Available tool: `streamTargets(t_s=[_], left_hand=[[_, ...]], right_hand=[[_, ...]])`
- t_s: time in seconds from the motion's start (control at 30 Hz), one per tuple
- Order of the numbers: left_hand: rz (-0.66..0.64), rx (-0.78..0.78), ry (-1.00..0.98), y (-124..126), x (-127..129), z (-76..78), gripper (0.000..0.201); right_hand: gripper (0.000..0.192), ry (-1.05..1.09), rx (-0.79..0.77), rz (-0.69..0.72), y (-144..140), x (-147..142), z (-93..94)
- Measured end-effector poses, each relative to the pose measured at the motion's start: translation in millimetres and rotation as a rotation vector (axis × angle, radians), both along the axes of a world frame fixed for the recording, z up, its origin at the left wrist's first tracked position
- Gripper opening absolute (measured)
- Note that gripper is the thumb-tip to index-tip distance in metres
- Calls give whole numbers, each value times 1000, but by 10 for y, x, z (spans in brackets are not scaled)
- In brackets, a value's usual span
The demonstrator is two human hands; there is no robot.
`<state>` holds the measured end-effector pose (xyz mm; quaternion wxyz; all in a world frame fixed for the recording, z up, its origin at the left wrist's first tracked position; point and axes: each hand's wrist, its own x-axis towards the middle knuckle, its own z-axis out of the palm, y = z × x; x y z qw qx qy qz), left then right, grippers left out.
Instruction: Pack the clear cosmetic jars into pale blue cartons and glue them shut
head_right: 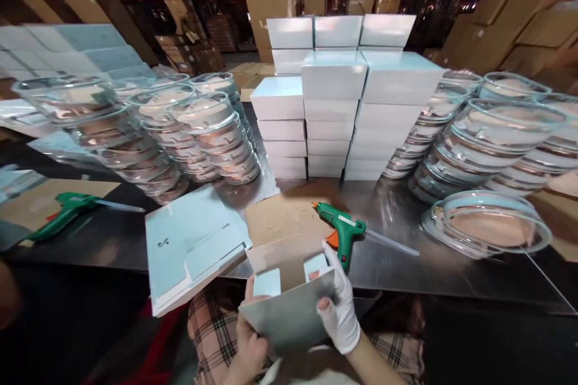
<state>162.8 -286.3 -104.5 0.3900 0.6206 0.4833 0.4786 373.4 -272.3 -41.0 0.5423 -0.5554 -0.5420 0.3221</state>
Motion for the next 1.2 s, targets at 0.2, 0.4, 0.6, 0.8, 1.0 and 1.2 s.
streamTargets(t_s=[0.2,0.4,0.6,0.8,1.0,1.2], left_hand=[[121,90,-50,-90,143,2,59],[180,73,109,-181,-265,-97,41],[248,49,65,-45,-400,95,36],[280,-18,12,173,-187,375,44],[187,31,-13,363,13,704,39],[151,151,63,384,187,851,28]], right_hand=[[50,219,-14,-194,-71,-32,99],[37,-57,-179,-162,87,374,217],[33,-436,-667,-274,694,710,333],[26,-126,-565,-211,740,753,244],[44,116,-232,-305,439,544,425],[32,-35,-228,-91,-56,410,693]])
